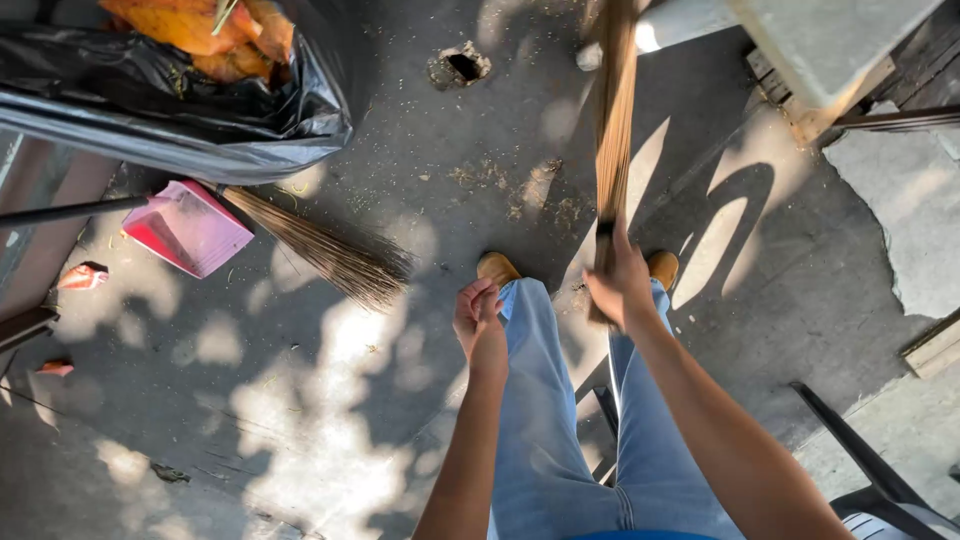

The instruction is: Sweep the outdoor deck and wipe down a plastic chair.

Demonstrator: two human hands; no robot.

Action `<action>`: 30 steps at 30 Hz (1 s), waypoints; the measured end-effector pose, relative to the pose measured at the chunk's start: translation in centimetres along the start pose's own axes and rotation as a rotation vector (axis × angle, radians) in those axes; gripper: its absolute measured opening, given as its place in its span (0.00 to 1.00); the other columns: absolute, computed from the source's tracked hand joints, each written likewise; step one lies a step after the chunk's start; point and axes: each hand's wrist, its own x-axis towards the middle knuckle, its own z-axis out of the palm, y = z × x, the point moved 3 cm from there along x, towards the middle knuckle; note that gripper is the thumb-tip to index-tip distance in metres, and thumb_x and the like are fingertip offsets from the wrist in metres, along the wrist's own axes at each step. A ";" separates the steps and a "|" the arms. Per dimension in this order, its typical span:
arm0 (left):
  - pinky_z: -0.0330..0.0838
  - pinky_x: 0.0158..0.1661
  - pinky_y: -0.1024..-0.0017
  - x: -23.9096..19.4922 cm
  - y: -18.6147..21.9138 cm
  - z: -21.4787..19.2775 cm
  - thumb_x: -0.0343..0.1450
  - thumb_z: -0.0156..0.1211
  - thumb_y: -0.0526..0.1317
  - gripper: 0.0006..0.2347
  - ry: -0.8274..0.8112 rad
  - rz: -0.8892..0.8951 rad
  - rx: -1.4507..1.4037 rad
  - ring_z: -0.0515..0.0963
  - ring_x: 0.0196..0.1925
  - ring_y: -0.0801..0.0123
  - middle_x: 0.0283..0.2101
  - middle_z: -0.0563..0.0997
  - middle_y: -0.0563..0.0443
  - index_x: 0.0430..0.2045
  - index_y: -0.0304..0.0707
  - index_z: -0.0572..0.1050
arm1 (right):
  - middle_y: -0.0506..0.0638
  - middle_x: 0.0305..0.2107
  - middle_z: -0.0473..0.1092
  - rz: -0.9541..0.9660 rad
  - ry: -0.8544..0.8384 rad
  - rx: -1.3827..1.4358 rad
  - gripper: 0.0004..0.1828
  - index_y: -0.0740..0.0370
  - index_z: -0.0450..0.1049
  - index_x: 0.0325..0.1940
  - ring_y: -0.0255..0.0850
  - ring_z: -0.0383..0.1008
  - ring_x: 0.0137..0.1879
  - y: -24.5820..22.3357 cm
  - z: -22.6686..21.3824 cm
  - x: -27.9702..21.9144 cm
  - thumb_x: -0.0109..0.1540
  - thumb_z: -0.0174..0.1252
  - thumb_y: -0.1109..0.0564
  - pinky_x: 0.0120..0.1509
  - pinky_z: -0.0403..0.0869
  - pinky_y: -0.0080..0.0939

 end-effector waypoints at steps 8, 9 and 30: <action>0.77 0.48 0.73 0.8 0.1 -3.7 0.70 0.59 0.36 0.10 0.006 -0.088 0.068 0.79 0.47 0.69 0.41 0.82 0.45 0.43 0.34 0.78 | 0.59 0.52 0.75 -0.111 -0.177 0.121 0.55 0.41 0.65 0.73 0.57 0.75 0.61 -9.6 4.4 9.4 0.41 0.75 0.52 0.64 0.73 0.54; 0.77 0.47 0.74 0.6 -0.3 -4.3 0.70 0.59 0.36 0.10 0.020 -0.109 0.060 0.80 0.47 0.69 0.41 0.82 0.45 0.44 0.34 0.78 | 0.57 0.57 0.73 -0.179 -0.250 0.058 0.57 0.37 0.64 0.74 0.56 0.73 0.65 -10.8 3.4 6.4 0.40 0.74 0.52 0.66 0.71 0.55; 0.76 0.42 0.77 0.8 1.7 0.3 0.69 0.59 0.34 0.09 0.139 -0.065 0.009 0.77 0.42 0.73 0.37 0.80 0.51 0.40 0.35 0.80 | 0.66 0.47 0.76 -0.566 -0.295 -0.241 0.49 0.48 0.65 0.74 0.66 0.76 0.56 -10.0 -4.3 9.3 0.45 0.59 0.57 0.57 0.73 0.64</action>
